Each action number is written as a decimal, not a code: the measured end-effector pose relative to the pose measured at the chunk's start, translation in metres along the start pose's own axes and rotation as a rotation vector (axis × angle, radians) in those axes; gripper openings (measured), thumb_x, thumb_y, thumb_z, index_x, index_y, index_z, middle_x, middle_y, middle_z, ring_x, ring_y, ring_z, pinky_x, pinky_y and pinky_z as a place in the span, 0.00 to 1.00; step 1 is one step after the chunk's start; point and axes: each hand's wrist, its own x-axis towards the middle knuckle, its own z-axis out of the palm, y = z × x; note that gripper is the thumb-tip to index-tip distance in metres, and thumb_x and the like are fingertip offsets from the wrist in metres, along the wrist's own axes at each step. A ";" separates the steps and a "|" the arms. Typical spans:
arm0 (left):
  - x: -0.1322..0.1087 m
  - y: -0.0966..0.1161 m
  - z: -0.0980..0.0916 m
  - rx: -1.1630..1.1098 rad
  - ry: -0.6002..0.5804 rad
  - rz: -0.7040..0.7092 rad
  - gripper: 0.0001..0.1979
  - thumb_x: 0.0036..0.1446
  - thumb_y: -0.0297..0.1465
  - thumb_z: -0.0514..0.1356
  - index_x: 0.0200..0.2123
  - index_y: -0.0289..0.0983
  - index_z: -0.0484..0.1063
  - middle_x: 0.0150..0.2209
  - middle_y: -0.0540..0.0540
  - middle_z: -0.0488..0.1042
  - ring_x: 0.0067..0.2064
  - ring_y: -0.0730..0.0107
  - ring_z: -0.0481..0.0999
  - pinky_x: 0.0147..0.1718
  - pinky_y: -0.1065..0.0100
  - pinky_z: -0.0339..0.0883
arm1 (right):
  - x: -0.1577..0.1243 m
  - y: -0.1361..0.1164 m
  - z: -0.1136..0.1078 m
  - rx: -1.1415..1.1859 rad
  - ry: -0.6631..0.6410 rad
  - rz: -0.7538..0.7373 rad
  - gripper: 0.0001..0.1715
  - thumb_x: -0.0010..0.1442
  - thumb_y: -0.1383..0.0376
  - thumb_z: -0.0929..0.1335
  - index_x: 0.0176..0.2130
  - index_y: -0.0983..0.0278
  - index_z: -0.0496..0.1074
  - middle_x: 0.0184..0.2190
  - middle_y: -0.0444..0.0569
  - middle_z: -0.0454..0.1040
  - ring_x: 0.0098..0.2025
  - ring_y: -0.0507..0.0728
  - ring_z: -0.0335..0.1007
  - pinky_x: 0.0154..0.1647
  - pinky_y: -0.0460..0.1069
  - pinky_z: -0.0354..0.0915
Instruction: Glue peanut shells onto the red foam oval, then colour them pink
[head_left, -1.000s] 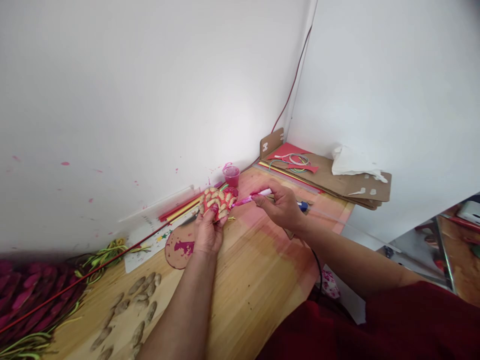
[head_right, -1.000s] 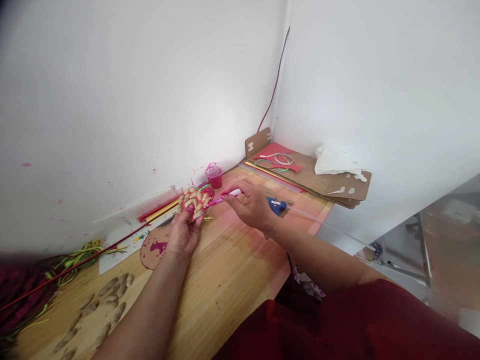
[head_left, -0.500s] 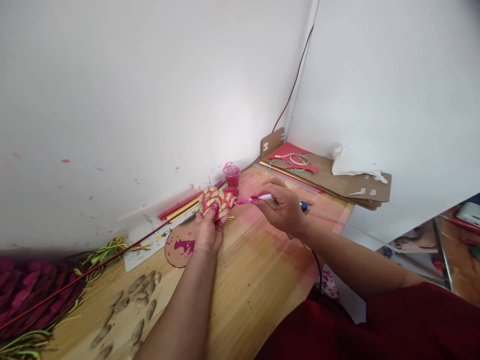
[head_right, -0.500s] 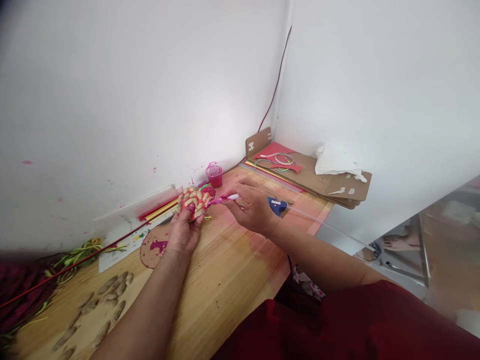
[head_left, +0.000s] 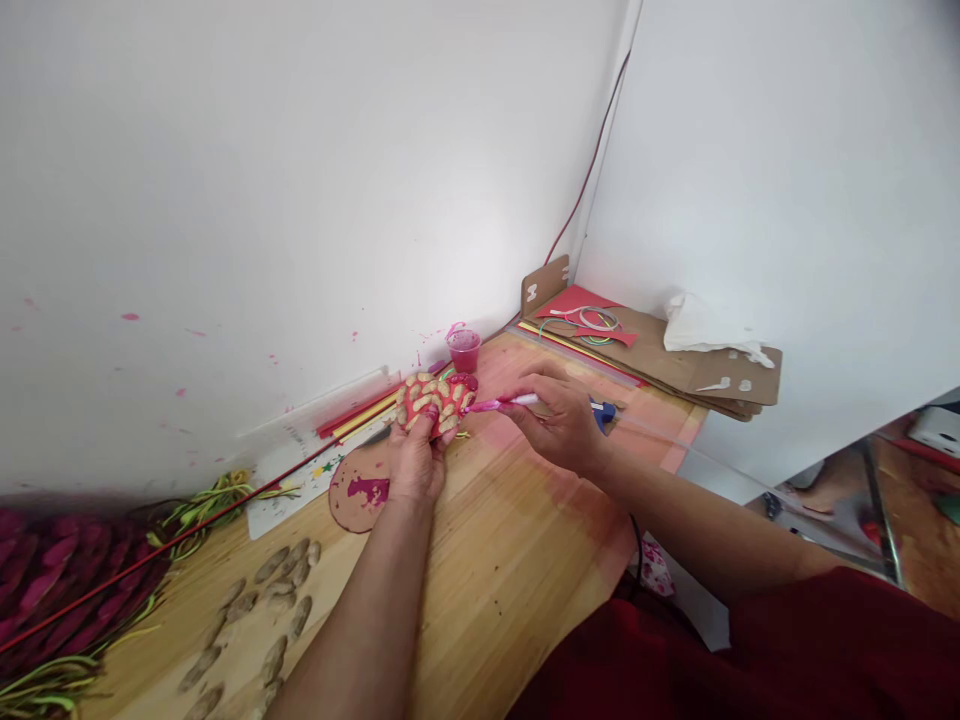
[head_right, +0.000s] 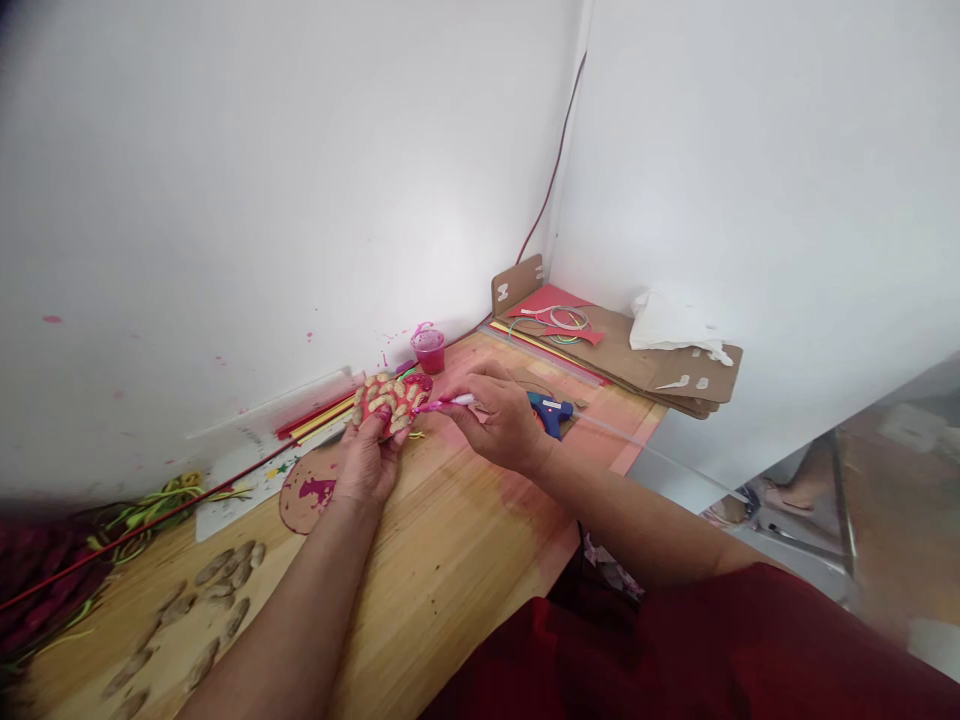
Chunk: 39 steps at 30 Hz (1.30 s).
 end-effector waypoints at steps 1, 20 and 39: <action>0.000 0.000 0.000 0.000 0.004 0.001 0.18 0.52 0.22 0.65 0.47 0.42 0.75 0.45 0.46 0.80 0.30 0.76 0.79 0.24 0.78 0.73 | 0.000 0.000 0.000 0.001 0.005 -0.003 0.01 0.62 0.64 0.72 0.38 0.58 0.75 0.32 0.48 0.78 0.37 0.59 0.72 0.39 0.54 0.69; 0.001 -0.001 -0.002 -0.005 -0.004 0.008 0.22 0.52 0.22 0.66 0.51 0.44 0.75 0.47 0.46 0.79 0.30 0.75 0.79 0.23 0.77 0.74 | 0.000 0.000 0.000 -0.017 0.002 -0.001 0.02 0.62 0.63 0.72 0.37 0.58 0.75 0.31 0.47 0.78 0.37 0.59 0.72 0.39 0.54 0.69; 0.000 -0.001 -0.002 0.000 -0.046 0.017 0.27 0.51 0.23 0.66 0.54 0.47 0.72 0.51 0.45 0.78 0.31 0.75 0.79 0.24 0.77 0.73 | 0.006 0.006 -0.002 0.052 0.029 0.199 0.01 0.61 0.64 0.72 0.36 0.59 0.76 0.34 0.46 0.80 0.39 0.58 0.76 0.43 0.54 0.70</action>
